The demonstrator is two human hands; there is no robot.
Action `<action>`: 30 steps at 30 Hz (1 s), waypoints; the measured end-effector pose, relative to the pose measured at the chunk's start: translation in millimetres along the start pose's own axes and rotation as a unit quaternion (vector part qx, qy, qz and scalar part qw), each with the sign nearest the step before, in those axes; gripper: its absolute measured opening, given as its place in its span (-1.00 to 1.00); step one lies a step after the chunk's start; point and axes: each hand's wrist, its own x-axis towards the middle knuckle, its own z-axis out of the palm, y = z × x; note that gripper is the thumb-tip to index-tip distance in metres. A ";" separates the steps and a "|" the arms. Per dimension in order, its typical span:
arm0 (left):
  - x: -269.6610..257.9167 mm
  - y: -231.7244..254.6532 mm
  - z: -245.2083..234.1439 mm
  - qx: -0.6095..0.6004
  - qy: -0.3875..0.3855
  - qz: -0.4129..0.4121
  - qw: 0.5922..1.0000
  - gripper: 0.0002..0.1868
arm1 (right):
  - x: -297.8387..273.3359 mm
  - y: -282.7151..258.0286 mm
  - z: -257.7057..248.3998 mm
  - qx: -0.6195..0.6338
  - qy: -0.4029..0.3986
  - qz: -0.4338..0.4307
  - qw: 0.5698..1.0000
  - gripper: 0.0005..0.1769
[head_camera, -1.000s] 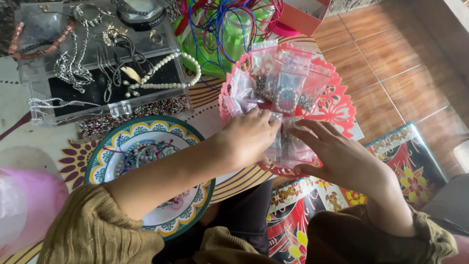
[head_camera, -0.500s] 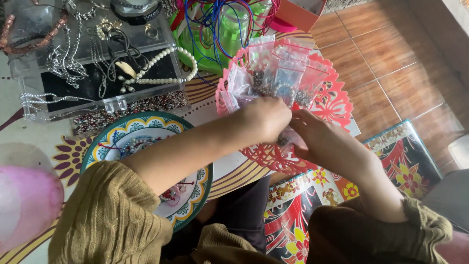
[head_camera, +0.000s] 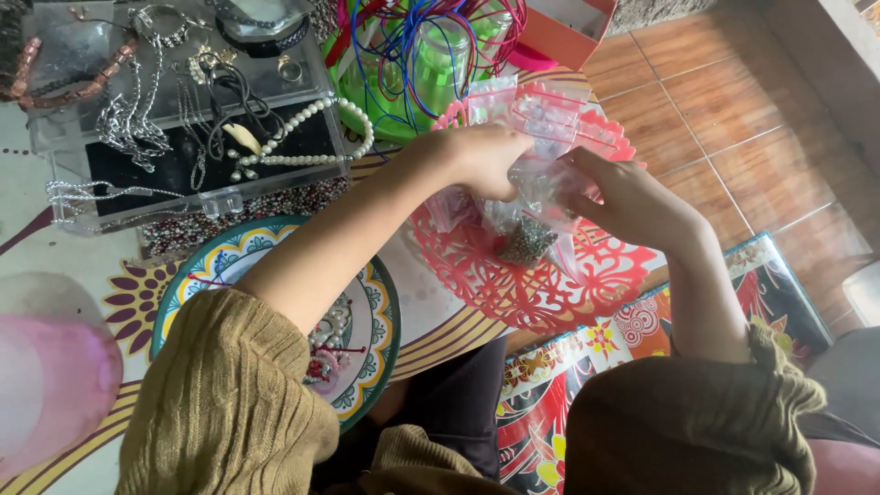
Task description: Packaging individual jewelry items like bracelets and necklaces into small plastic zip-lock bags.
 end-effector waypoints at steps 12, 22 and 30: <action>4.4 4.6 -0.2 0.229 0.334 0.096 0.909 -0.64 | -63.5 -23.0 -3.8 -0.094 0.123 -0.045 0.987 -0.66; -11.1 22.2 26.4 0.119 0.255 0.194 0.940 -0.87 | -70.3 -25.4 48.8 -0.633 0.039 -0.212 0.744 -0.76; -72.4 21.9 -30.6 -0.035 0.287 0.161 0.944 -0.86 | -71.8 -64.5 -15.1 -0.092 0.198 -0.144 0.965 -0.74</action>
